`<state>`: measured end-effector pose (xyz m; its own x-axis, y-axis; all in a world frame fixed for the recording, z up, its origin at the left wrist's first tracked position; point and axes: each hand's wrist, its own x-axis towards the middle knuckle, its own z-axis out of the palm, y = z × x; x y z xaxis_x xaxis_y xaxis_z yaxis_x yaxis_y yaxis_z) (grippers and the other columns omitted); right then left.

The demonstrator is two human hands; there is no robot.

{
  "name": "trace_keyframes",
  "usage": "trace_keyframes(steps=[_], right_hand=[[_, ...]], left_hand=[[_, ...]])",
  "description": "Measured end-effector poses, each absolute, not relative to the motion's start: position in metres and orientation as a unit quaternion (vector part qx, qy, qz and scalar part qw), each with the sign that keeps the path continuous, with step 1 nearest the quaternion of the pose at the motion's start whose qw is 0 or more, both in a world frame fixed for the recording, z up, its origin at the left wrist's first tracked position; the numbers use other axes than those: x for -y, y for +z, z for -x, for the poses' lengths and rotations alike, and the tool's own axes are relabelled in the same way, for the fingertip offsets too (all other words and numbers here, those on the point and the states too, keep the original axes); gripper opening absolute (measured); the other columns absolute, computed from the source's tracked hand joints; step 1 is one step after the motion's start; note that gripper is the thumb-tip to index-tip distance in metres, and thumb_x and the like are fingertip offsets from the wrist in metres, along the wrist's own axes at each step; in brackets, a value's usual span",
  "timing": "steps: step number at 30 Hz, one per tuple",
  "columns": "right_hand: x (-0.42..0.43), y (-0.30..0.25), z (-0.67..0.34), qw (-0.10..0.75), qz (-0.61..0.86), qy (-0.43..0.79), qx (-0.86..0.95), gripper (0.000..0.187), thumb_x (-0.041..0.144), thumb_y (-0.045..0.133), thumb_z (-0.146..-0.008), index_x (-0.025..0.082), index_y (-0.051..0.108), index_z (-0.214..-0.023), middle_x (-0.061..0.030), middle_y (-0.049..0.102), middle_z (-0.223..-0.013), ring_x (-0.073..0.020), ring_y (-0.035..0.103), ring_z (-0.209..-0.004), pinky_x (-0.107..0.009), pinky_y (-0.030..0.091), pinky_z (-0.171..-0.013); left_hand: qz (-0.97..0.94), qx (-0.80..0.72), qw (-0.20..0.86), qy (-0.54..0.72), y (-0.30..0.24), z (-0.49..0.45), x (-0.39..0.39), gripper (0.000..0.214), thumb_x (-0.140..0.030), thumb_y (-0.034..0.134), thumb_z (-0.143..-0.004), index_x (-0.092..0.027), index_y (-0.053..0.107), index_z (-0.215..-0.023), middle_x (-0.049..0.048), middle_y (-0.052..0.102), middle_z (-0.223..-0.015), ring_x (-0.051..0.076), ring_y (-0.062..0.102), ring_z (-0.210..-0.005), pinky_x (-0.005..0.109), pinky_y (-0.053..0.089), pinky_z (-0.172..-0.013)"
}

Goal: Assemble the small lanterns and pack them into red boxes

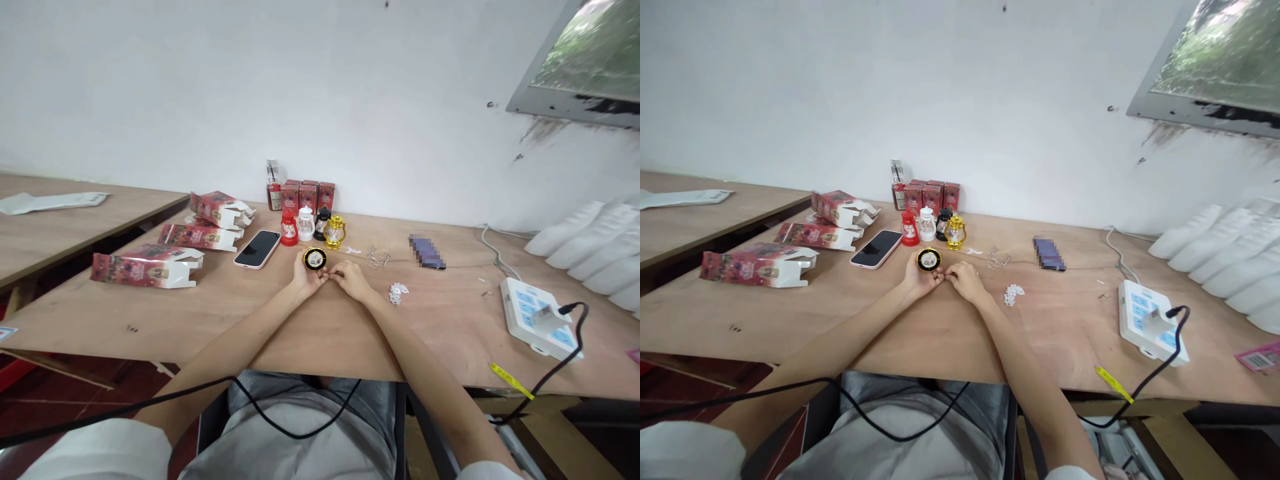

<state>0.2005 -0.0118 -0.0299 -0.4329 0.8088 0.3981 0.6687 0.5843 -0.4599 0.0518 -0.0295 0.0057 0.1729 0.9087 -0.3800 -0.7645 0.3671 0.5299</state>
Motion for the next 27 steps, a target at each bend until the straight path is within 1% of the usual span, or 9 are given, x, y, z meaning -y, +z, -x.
trace_keyframes(steps=[3, 8, 13, 16, 18, 21, 23, 27], right_hand=[[0.013, -0.029, -0.2, 0.291, 0.433, 0.104, 0.846, 0.013, 0.011, 0.062, -0.081, 0.02, 0.07, -0.08, -0.0045, 0.072, -0.085, -0.0179, 0.06, -0.082, -0.03, 0.044, -0.077], [0.014, -0.028, -0.2, 0.311, 0.43, 0.115, 0.84, 0.016, 0.006, 0.061, -0.078, 0.019, 0.069, -0.081, -0.0043, 0.069, -0.086, -0.0163, 0.062, -0.08, -0.028, 0.046, -0.075], [0.015, -0.028, -0.199, 0.325, 0.416, 0.137, 0.838, 0.019, 0.003, 0.058, -0.076, 0.019, 0.068, -0.079, -0.0025, 0.067, -0.081, -0.0137, 0.061, -0.072, -0.026, 0.046, -0.07], [0.016, -0.025, -0.198, 0.378, 0.417, 0.133, 0.816, 0.013, 0.01, 0.058, -0.079, 0.019, 0.067, -0.078, -0.0022, 0.067, -0.078, -0.014, 0.06, -0.07, -0.026, 0.047, -0.069], [0.019, -0.021, -0.197, 0.44, 0.416, 0.124, 0.786, 0.01, 0.017, 0.058, -0.082, 0.019, 0.067, -0.077, -0.0028, 0.068, -0.079, -0.0151, 0.061, -0.072, -0.028, 0.048, -0.071], [0.027, -0.013, -0.192, 0.521, 0.405, 0.115, 0.742, 0.011, 0.025, 0.058, -0.084, 0.02, 0.065, -0.077, -0.0031, 0.068, -0.08, -0.0161, 0.061, -0.074, -0.03, 0.049, -0.075], [0.034, -0.009, -0.186, 0.546, 0.398, 0.111, 0.729, 0.012, 0.028, 0.057, -0.085, 0.021, 0.065, -0.079, -0.0028, 0.068, -0.081, -0.0163, 0.062, -0.077, -0.031, 0.049, -0.078], [0.043, -0.008, -0.176, 0.544, 0.386, 0.092, 0.739, 0.015, 0.03, 0.053, -0.088, 0.022, 0.064, -0.082, -0.004, 0.067, -0.086, -0.018, 0.061, -0.085, -0.034, 0.048, -0.085]], left_hand=[[-0.107, -0.328, 0.758, 0.553, 0.005, -0.052, 0.029, 0.03, -0.042, 0.04, -0.084, -0.016, 0.052, -0.073, 0.0021, 0.052, -0.057, 0.013, 0.049, -0.045, 0.022, 0.04, -0.042], [-0.106, -0.33, 0.759, 0.551, 0.005, -0.052, 0.029, 0.031, -0.042, 0.039, -0.085, -0.017, 0.052, -0.072, 0.0021, 0.053, -0.057, 0.013, 0.049, -0.044, 0.022, 0.041, -0.042], [-0.102, -0.328, 0.761, 0.55, 0.006, -0.052, 0.029, 0.029, -0.041, 0.04, -0.083, -0.016, 0.052, -0.072, 0.0025, 0.052, -0.055, 0.013, 0.049, -0.044, 0.022, 0.041, -0.041], [-0.108, -0.324, 0.763, 0.55, 0.006, -0.052, 0.03, 0.029, -0.04, 0.041, -0.083, -0.016, 0.052, -0.072, 0.0019, 0.053, -0.055, 0.013, 0.049, -0.044, 0.022, 0.042, -0.041], [-0.114, -0.324, 0.758, 0.554, 0.007, -0.052, 0.03, 0.028, -0.039, 0.041, -0.084, -0.016, 0.053, -0.073, 0.0014, 0.053, -0.055, 0.012, 0.049, -0.044, 0.021, 0.042, -0.041], [-0.125, -0.324, 0.751, 0.561, 0.006, -0.055, 0.031, 0.028, -0.037, 0.041, -0.087, -0.016, 0.054, -0.074, 0.0016, 0.056, -0.056, 0.011, 0.05, -0.044, 0.02, 0.044, -0.043], [-0.133, -0.315, 0.754, 0.56, 0.004, -0.057, 0.031, 0.028, -0.037, 0.042, -0.089, -0.015, 0.055, -0.076, 0.0019, 0.058, -0.058, 0.011, 0.052, -0.046, 0.02, 0.046, -0.045], [-0.133, -0.304, 0.762, 0.556, -0.001, -0.063, 0.032, 0.024, -0.035, 0.048, -0.088, -0.015, 0.058, -0.079, 0.0015, 0.061, -0.064, 0.011, 0.056, -0.052, 0.02, 0.05, -0.05]])
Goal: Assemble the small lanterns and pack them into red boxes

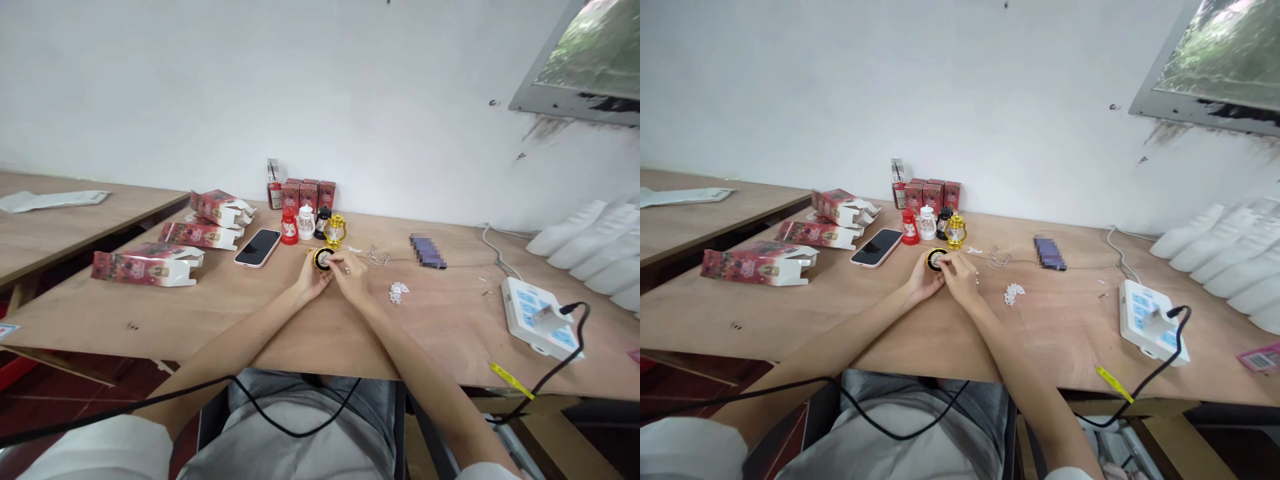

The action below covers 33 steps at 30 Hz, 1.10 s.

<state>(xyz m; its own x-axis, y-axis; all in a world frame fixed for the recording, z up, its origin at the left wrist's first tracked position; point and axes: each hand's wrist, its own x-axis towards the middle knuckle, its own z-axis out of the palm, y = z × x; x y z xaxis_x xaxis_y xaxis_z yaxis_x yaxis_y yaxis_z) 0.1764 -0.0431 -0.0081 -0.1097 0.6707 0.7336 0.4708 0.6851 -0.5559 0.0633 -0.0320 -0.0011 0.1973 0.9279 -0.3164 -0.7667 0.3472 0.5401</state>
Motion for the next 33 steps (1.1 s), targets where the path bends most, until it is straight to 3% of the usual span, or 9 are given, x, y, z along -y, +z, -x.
trace_keyframes(steps=[9, 19, 33], right_hand=[[0.0393, -0.0133, -0.1765, 0.539, 0.382, 0.048, 0.749, 0.012, 0.023, 0.055, -0.087, 0.023, 0.061, -0.077, -0.003, 0.068, -0.082, -0.0182, 0.06, -0.081, -0.032, 0.047, -0.08], [0.0393, -0.0092, -0.1752, 0.554, 0.402, 0.117, 0.72, 0.004, 0.018, 0.06, -0.08, 0.021, 0.061, -0.08, -0.0021, 0.067, -0.081, -0.0181, 0.059, -0.083, -0.032, 0.046, -0.083], [0.0407, -0.0048, -0.1749, 0.583, 0.398, 0.18, 0.685, 0.009, 0.013, 0.066, -0.071, 0.022, 0.065, -0.075, 0.0013, 0.068, -0.076, -0.0161, 0.062, -0.077, -0.031, 0.048, -0.079]], left_hand=[[-0.135, -0.298, 0.774, 0.543, -0.002, -0.0666, 0.0333, 0.029, -0.034, 0.044, -0.092, -0.014, 0.059, -0.077, 0.0013, 0.061, -0.064, 0.011, 0.057, -0.053, 0.021, 0.05, -0.052], [-0.148, -0.306, 0.771, 0.539, -0.0024, -0.0675, 0.034, 0.029, -0.036, 0.046, -0.091, -0.014, 0.06, -0.077, 0.0013, 0.06, -0.066, 0.01, 0.055, -0.053, 0.021, 0.049, -0.055], [-0.163, -0.306, 0.772, 0.532, -0.0048, -0.068, 0.0333, 0.029, -0.038, 0.045, -0.092, -0.016, 0.06, -0.08, 0.0001, 0.062, -0.066, 0.01, 0.056, -0.055, 0.022, 0.049, -0.059]])
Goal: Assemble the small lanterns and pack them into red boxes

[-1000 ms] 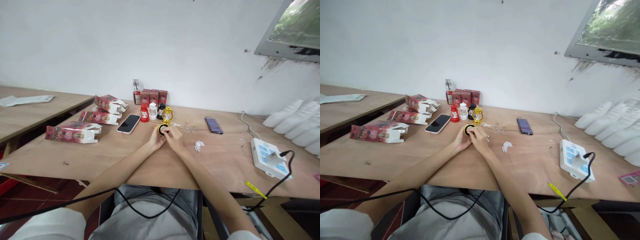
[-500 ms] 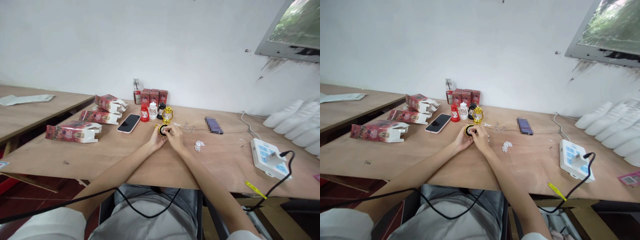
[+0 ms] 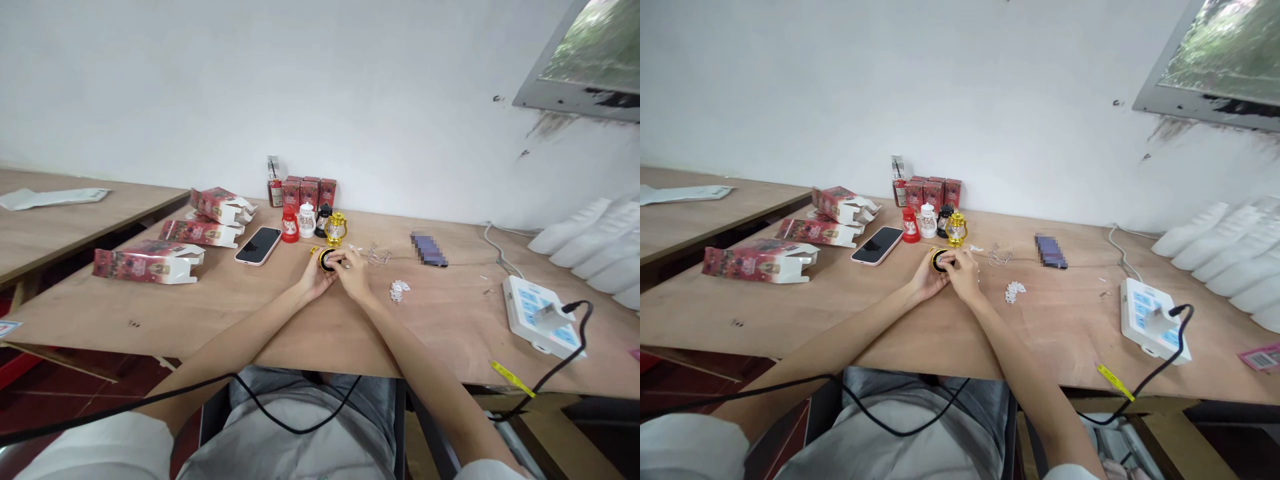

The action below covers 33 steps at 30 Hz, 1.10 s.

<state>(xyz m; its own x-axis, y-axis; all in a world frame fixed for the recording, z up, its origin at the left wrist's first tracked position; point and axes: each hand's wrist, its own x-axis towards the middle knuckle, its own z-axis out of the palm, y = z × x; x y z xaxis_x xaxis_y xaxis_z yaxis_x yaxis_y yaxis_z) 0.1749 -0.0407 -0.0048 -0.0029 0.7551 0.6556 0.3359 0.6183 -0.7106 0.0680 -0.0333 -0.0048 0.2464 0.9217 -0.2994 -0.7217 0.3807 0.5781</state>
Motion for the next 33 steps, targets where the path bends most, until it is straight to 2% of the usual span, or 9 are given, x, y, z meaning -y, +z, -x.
trace_keyframes(steps=[12, 21, 25, 27, 29, 31, 33], right_hand=[[0.04, -0.009, -0.176, 0.589, 0.387, 0.131, 0.697, 0.006, 0.016, 0.065, -0.076, 0.021, 0.063, -0.076, 0.0001, 0.067, -0.077, -0.0166, 0.06, -0.079, -0.031, 0.048, -0.078], [0.04, -0.007, -0.176, 0.572, 0.394, 0.142, 0.706, 0.008, 0.014, 0.063, -0.075, 0.022, 0.061, -0.076, 0.0, 0.065, -0.078, -0.017, 0.058, -0.079, -0.031, 0.048, -0.078], [0.038, -0.009, -0.177, 0.573, 0.403, 0.143, 0.699, 0.006, 0.016, 0.063, -0.075, 0.021, 0.061, -0.078, -0.0015, 0.063, -0.082, -0.0182, 0.057, -0.085, -0.033, 0.047, -0.082], [0.034, -0.012, -0.177, 0.579, 0.425, 0.137, 0.682, 0.012, 0.02, 0.068, -0.071, 0.021, 0.062, -0.082, -0.0033, 0.061, -0.09, -0.0198, 0.055, -0.092, -0.035, 0.045, -0.087], [0.029, -0.016, -0.178, 0.583, 0.451, 0.161, 0.656, 0.027, 0.025, 0.073, -0.066, 0.02, 0.061, -0.09, -0.0047, 0.06, -0.098, -0.021, 0.054, -0.096, -0.037, 0.044, -0.088], [0.024, -0.019, -0.179, 0.584, 0.456, 0.235, 0.629, 0.04, 0.03, 0.075, -0.062, 0.02, 0.059, -0.097, -0.005, 0.061, -0.101, -0.0208, 0.055, -0.095, -0.036, 0.045, -0.085], [0.021, -0.021, -0.179, 0.58, 0.433, 0.323, 0.61, 0.044, 0.033, 0.076, -0.059, 0.02, 0.057, -0.097, -0.0041, 0.063, -0.098, -0.0198, 0.058, -0.089, -0.034, 0.047, -0.079]], left_hand=[[-0.166, -0.303, 0.775, 0.53, -0.009, -0.066, 0.029, 0.03, -0.041, 0.049, -0.09, -0.015, 0.059, -0.078, 0.0004, 0.061, -0.065, 0.01, 0.057, -0.055, 0.022, 0.05, -0.057], [-0.171, -0.313, 0.772, 0.526, -0.007, -0.067, 0.031, 0.033, -0.04, 0.044, -0.092, -0.015, 0.059, -0.078, -0.0001, 0.06, -0.064, 0.01, 0.056, -0.054, 0.021, 0.049, -0.058], [-0.182, -0.313, 0.775, 0.518, -0.007, -0.066, 0.029, 0.032, -0.04, 0.045, -0.092, -0.015, 0.06, -0.078, 0.0002, 0.061, -0.065, 0.01, 0.055, -0.054, 0.021, 0.049, -0.057], [-0.183, -0.318, 0.776, 0.513, -0.007, -0.066, 0.029, 0.034, -0.041, 0.044, -0.092, -0.015, 0.059, -0.077, 0.0007, 0.061, -0.065, 0.01, 0.055, -0.053, 0.02, 0.048, -0.056], [-0.186, -0.329, 0.775, 0.506, -0.006, -0.065, 0.029, 0.034, -0.042, 0.044, -0.092, -0.015, 0.059, -0.077, 0.0009, 0.06, -0.063, 0.01, 0.055, -0.052, 0.02, 0.048, -0.054], [-0.194, -0.337, 0.777, 0.495, -0.005, -0.065, 0.03, 0.034, -0.042, 0.045, -0.091, -0.015, 0.059, -0.077, 0.0009, 0.06, -0.062, 0.01, 0.055, -0.051, 0.02, 0.047, -0.052], [-0.203, -0.337, 0.779, 0.487, -0.004, -0.064, 0.03, 0.032, -0.041, 0.046, -0.091, -0.015, 0.059, -0.078, 0.0007, 0.059, -0.062, 0.01, 0.055, -0.051, 0.02, 0.046, -0.05]])
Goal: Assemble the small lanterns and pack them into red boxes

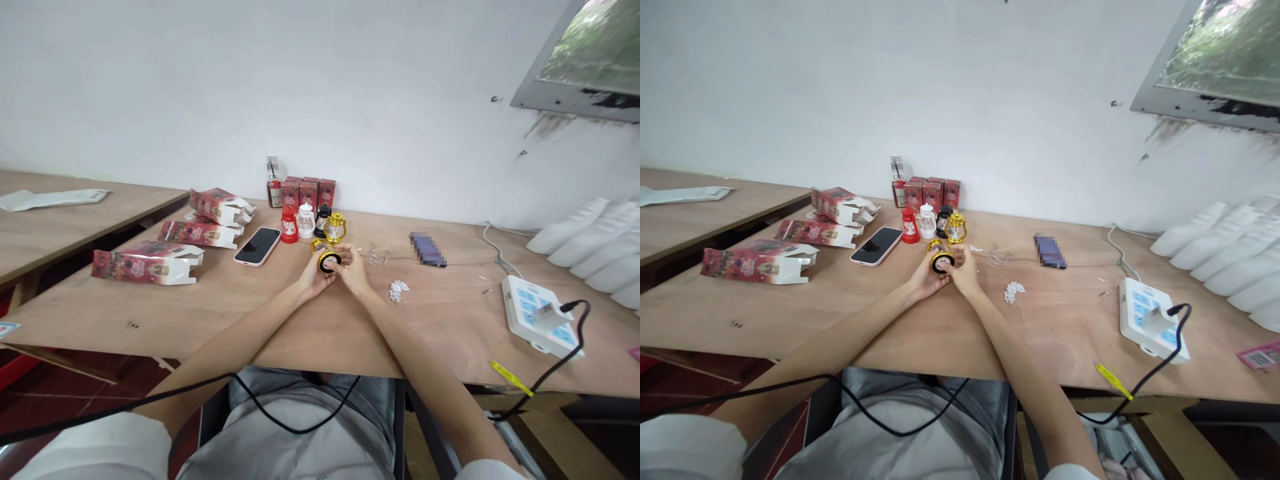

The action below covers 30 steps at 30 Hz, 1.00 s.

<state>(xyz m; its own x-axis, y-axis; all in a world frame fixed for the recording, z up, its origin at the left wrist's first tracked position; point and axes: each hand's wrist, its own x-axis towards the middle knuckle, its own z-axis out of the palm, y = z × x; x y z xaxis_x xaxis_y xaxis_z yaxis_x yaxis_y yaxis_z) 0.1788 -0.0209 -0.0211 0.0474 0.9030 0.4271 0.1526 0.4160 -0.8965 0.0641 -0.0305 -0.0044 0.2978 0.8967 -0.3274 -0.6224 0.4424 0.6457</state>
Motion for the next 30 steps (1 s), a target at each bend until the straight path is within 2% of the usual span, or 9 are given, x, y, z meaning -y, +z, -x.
trace_keyframes(steps=[3, 6, 15, 18, 21, 24, 26, 28, 30], right_hand=[[0.021, -0.019, -0.179, 0.571, 0.399, 0.393, 0.6, 0.04, 0.035, 0.076, -0.057, 0.021, 0.059, -0.09, -0.0019, 0.064, -0.088, -0.0185, 0.06, -0.081, -0.031, 0.048, -0.073], [0.023, -0.017, -0.18, 0.569, 0.399, 0.388, 0.605, 0.037, 0.036, 0.077, -0.056, 0.021, 0.061, -0.086, -0.0008, 0.065, -0.084, -0.0175, 0.06, -0.079, -0.03, 0.048, -0.071], [0.022, -0.019, -0.181, 0.556, 0.421, 0.345, 0.628, 0.04, 0.042, 0.075, -0.06, 0.019, 0.062, -0.09, -0.0041, 0.069, -0.093, -0.017, 0.061, -0.082, -0.029, 0.048, -0.073], [0.022, -0.017, -0.183, 0.533, 0.395, 0.361, 0.656, 0.042, 0.047, 0.071, -0.065, 0.02, 0.063, -0.095, -0.0048, 0.069, -0.1, -0.0162, 0.062, -0.084, -0.029, 0.048, -0.075], [0.021, -0.014, -0.187, 0.534, 0.368, 0.374, 0.663, 0.039, 0.052, 0.06, -0.076, 0.02, 0.062, -0.099, -0.0057, 0.068, -0.103, -0.0169, 0.063, -0.091, -0.03, 0.048, -0.08], [0.018, -0.012, -0.194, 0.555, 0.411, 0.317, 0.651, 0.039, 0.052, 0.045, -0.086, 0.018, 0.062, -0.095, -0.0081, 0.068, -0.1, -0.0188, 0.062, -0.095, -0.033, 0.047, -0.086], [0.018, -0.01, -0.201, 0.537, 0.481, 0.237, 0.652, 0.038, 0.046, 0.039, -0.091, 0.017, 0.062, -0.091, -0.01, 0.068, -0.097, -0.0203, 0.062, -0.093, -0.036, 0.046, -0.087], [0.021, -0.008, -0.208, 0.479, 0.563, 0.124, 0.662, 0.029, 0.036, 0.041, -0.091, 0.016, 0.063, -0.091, -0.0135, 0.068, -0.098, -0.0237, 0.06, -0.098, -0.041, 0.044, -0.091], [0.026, -0.005, -0.213, 0.401, 0.64, 0.008, 0.655, 0.022, 0.023, 0.047, -0.086, 0.014, 0.065, -0.094, -0.0198, 0.064, -0.107, -0.0299, 0.055, -0.109, -0.049, 0.039, -0.095]], left_hand=[[-0.211, -0.327, 0.784, 0.483, -0.003, -0.063, 0.032, 0.029, -0.041, 0.047, -0.09, -0.016, 0.058, -0.079, 0.0001, 0.059, -0.063, 0.01, 0.054, -0.05, 0.02, 0.045, -0.048], [-0.214, -0.325, 0.787, 0.48, -0.002, -0.063, 0.032, 0.03, -0.041, 0.047, -0.09, -0.016, 0.057, -0.077, -0.0003, 0.058, -0.062, 0.009, 0.053, -0.048, 0.019, 0.044, -0.046], [-0.206, -0.326, 0.787, 0.482, -0.007, -0.062, 0.028, 0.029, -0.044, 0.054, -0.084, -0.016, 0.059, -0.079, 0.0005, 0.058, -0.06, 0.01, 0.052, -0.048, 0.02, 0.045, -0.046], [-0.205, -0.326, 0.781, 0.491, -0.006, -0.062, 0.029, 0.032, -0.044, 0.048, -0.088, -0.016, 0.058, -0.077, 0.0001, 0.056, -0.058, 0.01, 0.052, -0.046, 0.02, 0.045, -0.047], [-0.206, -0.335, 0.778, 0.49, -0.001, -0.061, 0.03, 0.035, -0.044, 0.041, -0.091, -0.016, 0.057, -0.076, -0.0002, 0.056, -0.056, 0.01, 0.053, -0.045, 0.02, 0.045, -0.047], [-0.192, -0.35, 0.777, 0.488, 0.003, -0.06, 0.031, 0.037, -0.046, 0.04, -0.091, -0.016, 0.056, -0.076, 0.0, 0.057, -0.057, 0.011, 0.054, -0.045, 0.02, 0.045, -0.046], [-0.179, -0.354, 0.777, 0.489, 0.004, -0.059, 0.031, 0.036, -0.045, 0.04, -0.091, -0.016, 0.055, -0.076, 0.0003, 0.058, -0.058, 0.011, 0.054, -0.045, 0.021, 0.044, -0.046], [-0.168, -0.357, 0.775, 0.493, 0.005, -0.058, 0.031, 0.034, -0.044, 0.041, -0.091, -0.016, 0.055, -0.076, 0.0005, 0.058, -0.059, 0.011, 0.055, -0.046, 0.021, 0.044, -0.046], [-0.16, -0.361, 0.773, 0.497, 0.004, -0.058, 0.03, 0.032, -0.043, 0.042, -0.09, -0.016, 0.055, -0.077, 0.0005, 0.058, -0.06, 0.012, 0.056, -0.047, 0.021, 0.044, -0.046]])
